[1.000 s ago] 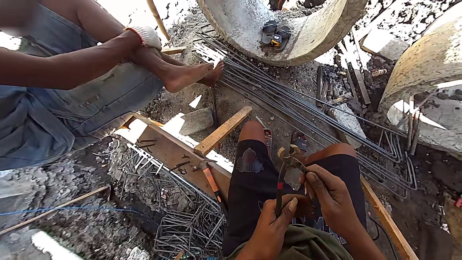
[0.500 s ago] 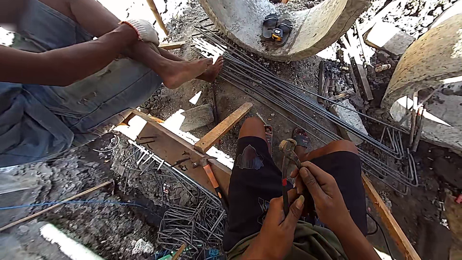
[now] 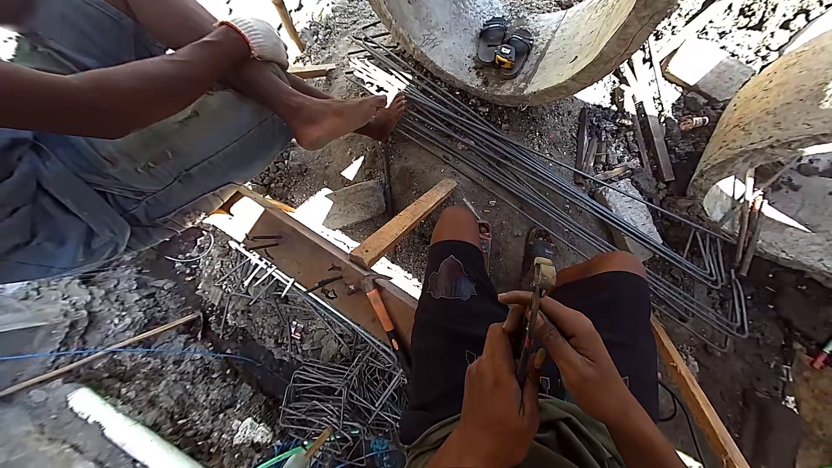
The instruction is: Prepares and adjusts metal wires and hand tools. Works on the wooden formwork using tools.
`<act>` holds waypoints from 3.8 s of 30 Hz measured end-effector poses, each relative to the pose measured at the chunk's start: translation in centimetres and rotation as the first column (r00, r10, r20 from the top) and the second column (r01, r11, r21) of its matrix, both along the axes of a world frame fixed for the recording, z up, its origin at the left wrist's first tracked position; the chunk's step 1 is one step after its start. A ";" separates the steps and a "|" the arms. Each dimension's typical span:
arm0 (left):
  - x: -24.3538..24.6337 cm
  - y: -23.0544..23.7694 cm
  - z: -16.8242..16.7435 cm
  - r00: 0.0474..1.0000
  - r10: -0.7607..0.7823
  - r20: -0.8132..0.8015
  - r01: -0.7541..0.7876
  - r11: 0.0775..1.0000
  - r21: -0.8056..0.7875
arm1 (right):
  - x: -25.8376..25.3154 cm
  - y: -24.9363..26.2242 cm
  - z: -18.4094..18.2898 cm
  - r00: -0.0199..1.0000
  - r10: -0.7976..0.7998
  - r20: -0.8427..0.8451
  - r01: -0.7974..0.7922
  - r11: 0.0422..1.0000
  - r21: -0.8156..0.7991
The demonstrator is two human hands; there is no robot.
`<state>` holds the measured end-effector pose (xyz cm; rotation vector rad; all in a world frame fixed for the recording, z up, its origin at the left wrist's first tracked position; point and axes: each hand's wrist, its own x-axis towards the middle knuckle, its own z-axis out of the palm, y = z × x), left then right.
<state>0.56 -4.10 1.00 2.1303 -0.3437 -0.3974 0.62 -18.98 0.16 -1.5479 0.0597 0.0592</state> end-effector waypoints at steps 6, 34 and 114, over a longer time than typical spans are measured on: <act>-0.4 -0.1 -0.1 0.990 0.003 0.139 -0.020 0.993 0.120 | 0.4 0.3 -0.1 1.000 0.025 0.007 -0.026 0.995 0.093; 0.2 16.6 -9.9 0.659 0.641 -0.392 -0.324 0.713 0.621 | 17.7 14.9 -10.5 0.378 0.640 -0.669 -0.754 0.632 0.179; 1.1 7.1 0.3 0.773 0.410 -0.485 -0.585 0.756 -0.293 | 4.6 5.6 -4.4 0.977 0.214 -0.001 -0.198 0.905 -0.376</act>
